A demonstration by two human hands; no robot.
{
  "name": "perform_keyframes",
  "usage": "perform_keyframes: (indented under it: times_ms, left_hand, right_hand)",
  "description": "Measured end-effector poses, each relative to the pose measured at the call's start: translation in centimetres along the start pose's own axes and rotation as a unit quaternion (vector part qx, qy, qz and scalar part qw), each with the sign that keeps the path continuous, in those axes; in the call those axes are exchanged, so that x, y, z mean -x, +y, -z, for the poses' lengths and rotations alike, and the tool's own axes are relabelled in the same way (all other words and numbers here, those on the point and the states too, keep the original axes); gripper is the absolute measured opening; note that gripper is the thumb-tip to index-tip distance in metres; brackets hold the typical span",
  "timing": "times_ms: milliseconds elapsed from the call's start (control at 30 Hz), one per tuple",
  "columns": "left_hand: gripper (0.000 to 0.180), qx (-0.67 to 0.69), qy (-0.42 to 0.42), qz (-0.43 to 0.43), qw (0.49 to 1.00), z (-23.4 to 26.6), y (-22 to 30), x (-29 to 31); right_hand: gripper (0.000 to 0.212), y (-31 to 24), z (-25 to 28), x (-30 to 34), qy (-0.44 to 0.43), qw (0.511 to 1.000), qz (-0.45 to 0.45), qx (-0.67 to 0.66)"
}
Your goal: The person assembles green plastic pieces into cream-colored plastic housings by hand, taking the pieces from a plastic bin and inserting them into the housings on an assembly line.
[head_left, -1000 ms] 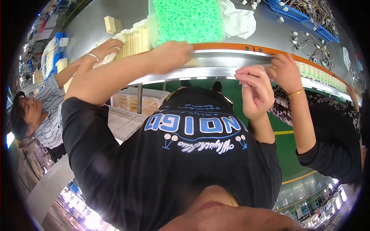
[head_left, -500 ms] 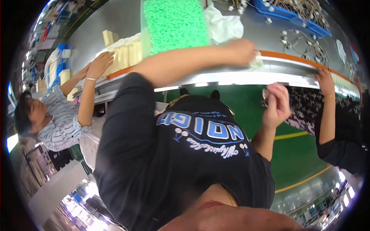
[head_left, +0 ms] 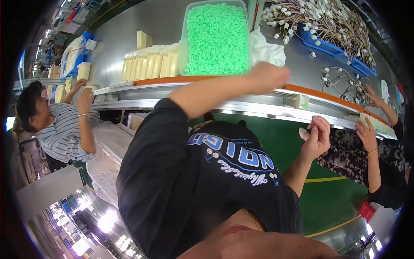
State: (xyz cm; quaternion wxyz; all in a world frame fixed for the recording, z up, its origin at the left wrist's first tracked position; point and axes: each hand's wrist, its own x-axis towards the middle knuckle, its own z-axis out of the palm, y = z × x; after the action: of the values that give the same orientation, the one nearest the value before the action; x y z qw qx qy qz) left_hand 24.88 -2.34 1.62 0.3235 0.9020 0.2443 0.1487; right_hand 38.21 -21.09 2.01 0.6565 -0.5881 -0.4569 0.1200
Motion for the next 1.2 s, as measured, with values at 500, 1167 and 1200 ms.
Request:
perform_keyframes:
  times_ms: [500, 1167, 1200]
  left_hand:
    - [0.039, -0.325, -0.018, 0.197, 0.925, 13.3, -29.0, 14.4]
    - [0.038, 0.701, 0.233, 0.108, 0.666, 14.9, -16.7, 16.4]
    - [0.033, 0.676, 0.247, 0.13, 0.682, 14.0, -15.9, 16.4]
  right_hand:
    - [0.016, -1.9, -16.8, -1.7, -0.18, 0.983, 0.025, -0.012]
    - [0.023, 10.1, -32.8, -7.4, -0.567, 0.71, 0.185, 0.375]
    - [0.024, 10.3, -33.1, -7.4, -0.581, 0.689, 0.195, 0.387]
